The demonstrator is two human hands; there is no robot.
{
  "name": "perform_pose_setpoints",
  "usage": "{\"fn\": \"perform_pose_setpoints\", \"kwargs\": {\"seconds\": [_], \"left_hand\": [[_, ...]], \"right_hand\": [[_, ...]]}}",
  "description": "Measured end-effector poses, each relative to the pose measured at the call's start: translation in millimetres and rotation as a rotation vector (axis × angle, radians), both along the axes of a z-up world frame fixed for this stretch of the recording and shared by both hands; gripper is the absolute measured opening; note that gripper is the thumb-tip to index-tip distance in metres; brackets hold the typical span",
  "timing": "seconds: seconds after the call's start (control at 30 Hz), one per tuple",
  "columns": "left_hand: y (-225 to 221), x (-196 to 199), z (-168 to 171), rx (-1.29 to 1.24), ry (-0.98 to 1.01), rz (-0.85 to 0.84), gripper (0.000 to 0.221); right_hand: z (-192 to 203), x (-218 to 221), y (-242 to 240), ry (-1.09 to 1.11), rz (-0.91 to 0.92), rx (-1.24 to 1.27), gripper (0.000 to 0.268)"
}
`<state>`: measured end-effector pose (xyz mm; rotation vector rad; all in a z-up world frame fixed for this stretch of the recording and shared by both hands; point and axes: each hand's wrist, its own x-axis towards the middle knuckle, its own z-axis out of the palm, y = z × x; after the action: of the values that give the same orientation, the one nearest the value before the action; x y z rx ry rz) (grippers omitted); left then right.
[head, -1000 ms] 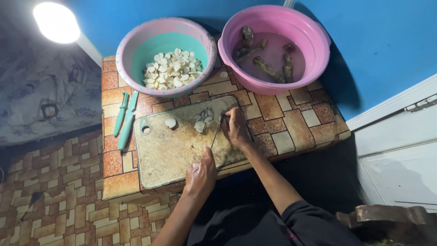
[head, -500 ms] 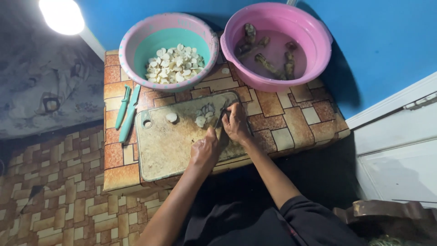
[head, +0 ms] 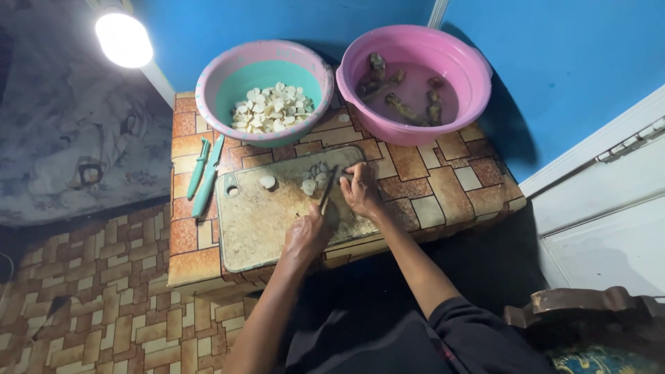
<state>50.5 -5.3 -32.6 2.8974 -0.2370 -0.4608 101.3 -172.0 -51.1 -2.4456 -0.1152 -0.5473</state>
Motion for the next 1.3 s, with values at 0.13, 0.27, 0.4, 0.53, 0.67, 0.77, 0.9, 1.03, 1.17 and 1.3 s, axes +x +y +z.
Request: {"fn": "perform_pose_setpoints", "kwargs": {"seconds": [0.13, 0.27, 0.4, 0.53, 0.67, 0.77, 0.9, 1.03, 1.17, 1.3], "left_hand": [[10.2, -16.0, 16.8, -0.008, 0.001, -0.019, 0.025], [9.4, -41.1, 58.0, -0.075, 0.020, -0.089, 0.022], [5.9, -55.7, 67.6, -0.060, -0.080, -0.110, 0.019], [3.3, -62.9, 70.7, -0.008, -0.104, -0.126, 0.019], [-1.4, -49.1, 43.3, 0.025, -0.167, -0.133, 0.014], [-11.4, -40.6, 44.0, 0.079, -0.251, -0.132, 0.012], [-19.2, -29.6, 32.0, 0.184, -0.371, -0.163, 0.013], [-30.7, -23.8, 18.4, 0.217, -0.498, -0.142, 0.031], [-27.7, -13.5, 45.9, 0.119, -0.082, -0.101, 0.052], [-7.5, -8.1, 28.6, 0.010, -0.013, -0.053, 0.028]], "right_hand": [[-4.5, 2.2, 2.5, -0.001, -0.032, 0.000, 0.025], [-15.4, 6.7, 1.5, -0.009, -0.042, 0.016, 0.024], [-7.4, 2.6, 4.6, -0.059, -0.072, -0.020, 0.025], [-11.9, 5.4, 4.8, -0.062, -0.080, -0.012, 0.025], [-8.6, 2.2, 4.5, -0.035, -0.062, 0.035, 0.023], [-2.4, 1.0, 5.6, -0.018, -0.046, 0.062, 0.022], [10.2, -1.6, 10.2, -0.027, -0.069, 0.015, 0.023], [11.4, -8.0, 12.3, -0.051, -0.057, -0.014, 0.024], [9.2, -2.4, 4.7, 0.004, 0.000, 0.059, 0.024], [-17.2, 10.1, -14.9, 0.130, 0.026, 0.031, 0.028]]}}
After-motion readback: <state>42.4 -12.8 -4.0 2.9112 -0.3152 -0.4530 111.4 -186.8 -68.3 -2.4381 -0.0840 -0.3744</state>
